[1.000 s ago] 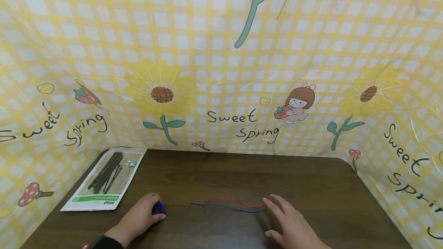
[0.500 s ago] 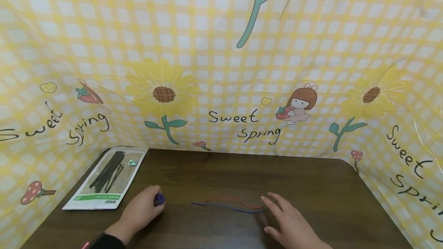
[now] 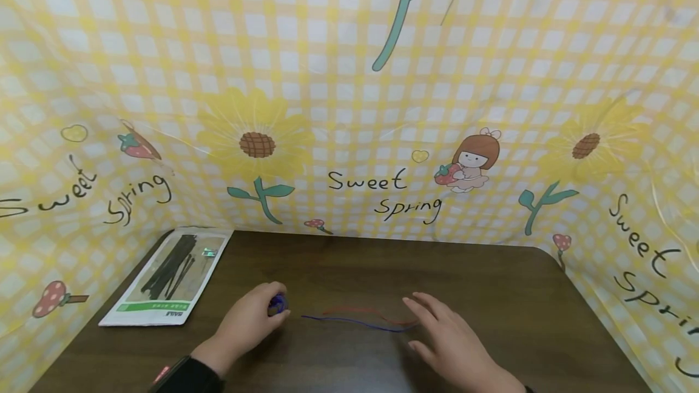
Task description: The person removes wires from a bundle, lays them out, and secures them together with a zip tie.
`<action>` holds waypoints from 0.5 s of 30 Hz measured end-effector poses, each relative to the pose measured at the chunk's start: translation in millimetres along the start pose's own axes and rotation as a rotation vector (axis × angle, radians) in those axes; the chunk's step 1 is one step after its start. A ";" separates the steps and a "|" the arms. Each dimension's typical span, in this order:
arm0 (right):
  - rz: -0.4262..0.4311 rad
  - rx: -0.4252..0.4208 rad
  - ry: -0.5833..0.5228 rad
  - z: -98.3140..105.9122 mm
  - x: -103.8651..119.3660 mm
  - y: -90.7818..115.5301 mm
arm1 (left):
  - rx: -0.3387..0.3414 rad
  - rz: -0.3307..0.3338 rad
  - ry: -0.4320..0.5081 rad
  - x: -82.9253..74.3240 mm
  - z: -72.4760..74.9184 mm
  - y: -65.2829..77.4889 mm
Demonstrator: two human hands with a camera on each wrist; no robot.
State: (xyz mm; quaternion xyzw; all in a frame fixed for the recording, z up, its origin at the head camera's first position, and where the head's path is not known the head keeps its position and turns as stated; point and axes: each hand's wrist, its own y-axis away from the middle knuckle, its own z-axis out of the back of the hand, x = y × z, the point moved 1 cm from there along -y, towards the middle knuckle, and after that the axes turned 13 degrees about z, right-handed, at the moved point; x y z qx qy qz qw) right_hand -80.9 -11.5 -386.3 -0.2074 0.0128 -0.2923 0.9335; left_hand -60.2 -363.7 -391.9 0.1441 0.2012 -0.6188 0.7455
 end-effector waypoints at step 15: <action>0.001 0.011 -0.052 0.4 19.4 -34.0 | 0.019 -0.120 0.078 -35.6 -21.9 1.1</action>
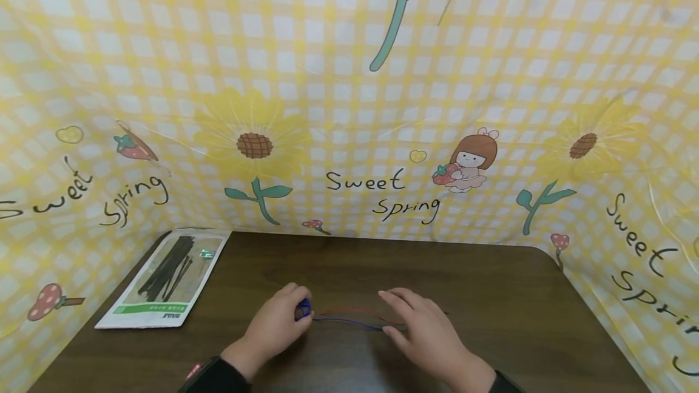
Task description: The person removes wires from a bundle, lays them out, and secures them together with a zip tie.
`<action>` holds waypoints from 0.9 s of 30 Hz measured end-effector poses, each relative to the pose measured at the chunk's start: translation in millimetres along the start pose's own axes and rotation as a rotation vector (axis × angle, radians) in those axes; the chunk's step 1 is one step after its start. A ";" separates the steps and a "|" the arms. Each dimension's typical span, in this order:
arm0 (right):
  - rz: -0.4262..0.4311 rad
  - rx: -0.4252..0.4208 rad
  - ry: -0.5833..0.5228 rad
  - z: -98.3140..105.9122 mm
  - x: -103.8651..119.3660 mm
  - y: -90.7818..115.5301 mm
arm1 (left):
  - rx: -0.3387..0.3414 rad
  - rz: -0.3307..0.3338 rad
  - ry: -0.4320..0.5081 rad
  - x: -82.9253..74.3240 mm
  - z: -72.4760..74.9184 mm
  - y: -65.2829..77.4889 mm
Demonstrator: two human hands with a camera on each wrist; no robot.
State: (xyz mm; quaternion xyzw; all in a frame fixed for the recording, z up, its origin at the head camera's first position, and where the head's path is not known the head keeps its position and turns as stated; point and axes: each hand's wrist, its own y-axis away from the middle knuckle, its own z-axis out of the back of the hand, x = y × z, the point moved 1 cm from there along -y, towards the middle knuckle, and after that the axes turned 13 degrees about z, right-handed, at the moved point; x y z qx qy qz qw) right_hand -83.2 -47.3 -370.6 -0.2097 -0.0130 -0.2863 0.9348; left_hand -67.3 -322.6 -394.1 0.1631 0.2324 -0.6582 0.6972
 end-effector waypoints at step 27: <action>0.110 -0.051 -0.162 -21.2 20.1 -28.9 | 0.003 -0.288 0.067 -52.2 -29.2 9.1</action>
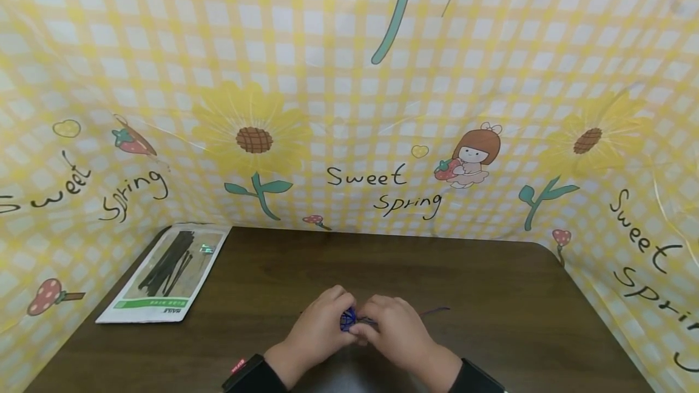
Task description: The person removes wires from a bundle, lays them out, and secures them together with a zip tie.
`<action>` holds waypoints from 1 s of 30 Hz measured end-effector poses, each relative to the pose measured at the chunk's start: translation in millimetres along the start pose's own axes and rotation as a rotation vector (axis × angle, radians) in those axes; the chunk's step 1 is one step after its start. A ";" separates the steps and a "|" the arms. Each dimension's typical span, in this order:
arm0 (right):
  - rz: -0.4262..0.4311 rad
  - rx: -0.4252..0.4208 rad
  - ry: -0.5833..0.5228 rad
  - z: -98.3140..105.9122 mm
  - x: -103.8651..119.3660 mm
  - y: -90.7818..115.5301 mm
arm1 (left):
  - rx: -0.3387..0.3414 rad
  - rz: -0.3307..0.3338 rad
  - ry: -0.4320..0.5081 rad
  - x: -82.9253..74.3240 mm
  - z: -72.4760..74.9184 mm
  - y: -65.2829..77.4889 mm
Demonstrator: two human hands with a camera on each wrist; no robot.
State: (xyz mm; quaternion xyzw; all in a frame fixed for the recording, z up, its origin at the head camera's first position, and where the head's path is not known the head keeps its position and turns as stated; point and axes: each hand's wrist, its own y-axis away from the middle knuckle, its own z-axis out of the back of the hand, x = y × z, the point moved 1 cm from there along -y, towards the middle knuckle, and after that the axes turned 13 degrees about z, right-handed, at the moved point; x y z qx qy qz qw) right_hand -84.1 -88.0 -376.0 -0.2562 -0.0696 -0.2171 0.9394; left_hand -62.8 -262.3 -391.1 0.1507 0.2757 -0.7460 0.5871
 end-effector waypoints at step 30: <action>-0.073 -0.134 0.003 1.9 -5.2 7.7 | -0.047 0.013 -0.031 -7.4 -6.3 2.0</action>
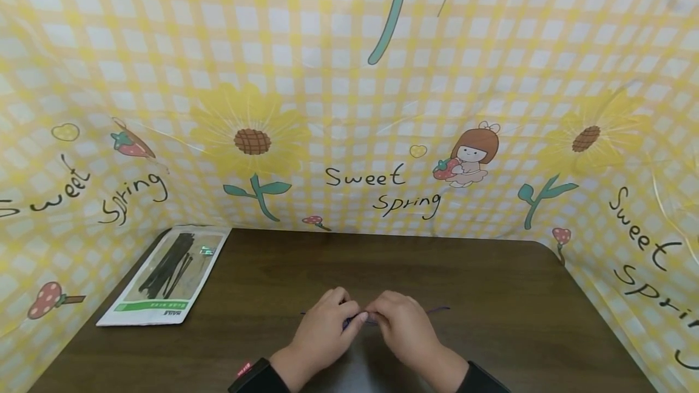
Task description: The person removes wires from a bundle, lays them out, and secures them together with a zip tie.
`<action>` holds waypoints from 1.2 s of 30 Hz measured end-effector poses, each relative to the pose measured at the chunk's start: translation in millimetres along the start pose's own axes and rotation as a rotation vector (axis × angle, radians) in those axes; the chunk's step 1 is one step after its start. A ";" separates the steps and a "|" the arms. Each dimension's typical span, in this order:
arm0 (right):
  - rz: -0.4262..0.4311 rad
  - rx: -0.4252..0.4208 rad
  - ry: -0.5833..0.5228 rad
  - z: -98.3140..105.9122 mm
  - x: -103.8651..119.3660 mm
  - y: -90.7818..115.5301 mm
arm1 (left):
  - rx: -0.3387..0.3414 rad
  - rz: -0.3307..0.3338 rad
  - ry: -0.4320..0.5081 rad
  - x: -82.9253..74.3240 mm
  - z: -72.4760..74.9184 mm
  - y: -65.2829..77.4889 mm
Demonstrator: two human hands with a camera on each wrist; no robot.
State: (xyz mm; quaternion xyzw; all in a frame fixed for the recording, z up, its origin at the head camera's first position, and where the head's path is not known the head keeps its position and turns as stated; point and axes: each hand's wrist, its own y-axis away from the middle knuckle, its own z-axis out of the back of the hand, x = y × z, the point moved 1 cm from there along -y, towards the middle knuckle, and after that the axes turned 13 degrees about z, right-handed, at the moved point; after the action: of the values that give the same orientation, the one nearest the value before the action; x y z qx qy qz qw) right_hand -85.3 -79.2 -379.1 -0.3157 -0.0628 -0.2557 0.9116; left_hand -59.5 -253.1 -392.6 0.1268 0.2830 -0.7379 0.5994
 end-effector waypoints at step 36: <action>-0.038 -0.098 0.149 15.2 -20.7 7.5 | 0.089 0.048 -0.098 16.5 15.0 3.9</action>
State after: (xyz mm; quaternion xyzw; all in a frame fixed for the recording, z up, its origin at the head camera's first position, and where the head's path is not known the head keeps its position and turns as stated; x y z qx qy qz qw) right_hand -98.7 -56.1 -376.9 -0.3386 0.0118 -0.2984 0.8923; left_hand -57.6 -275.6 -390.2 0.1239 0.2174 -0.7405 0.6238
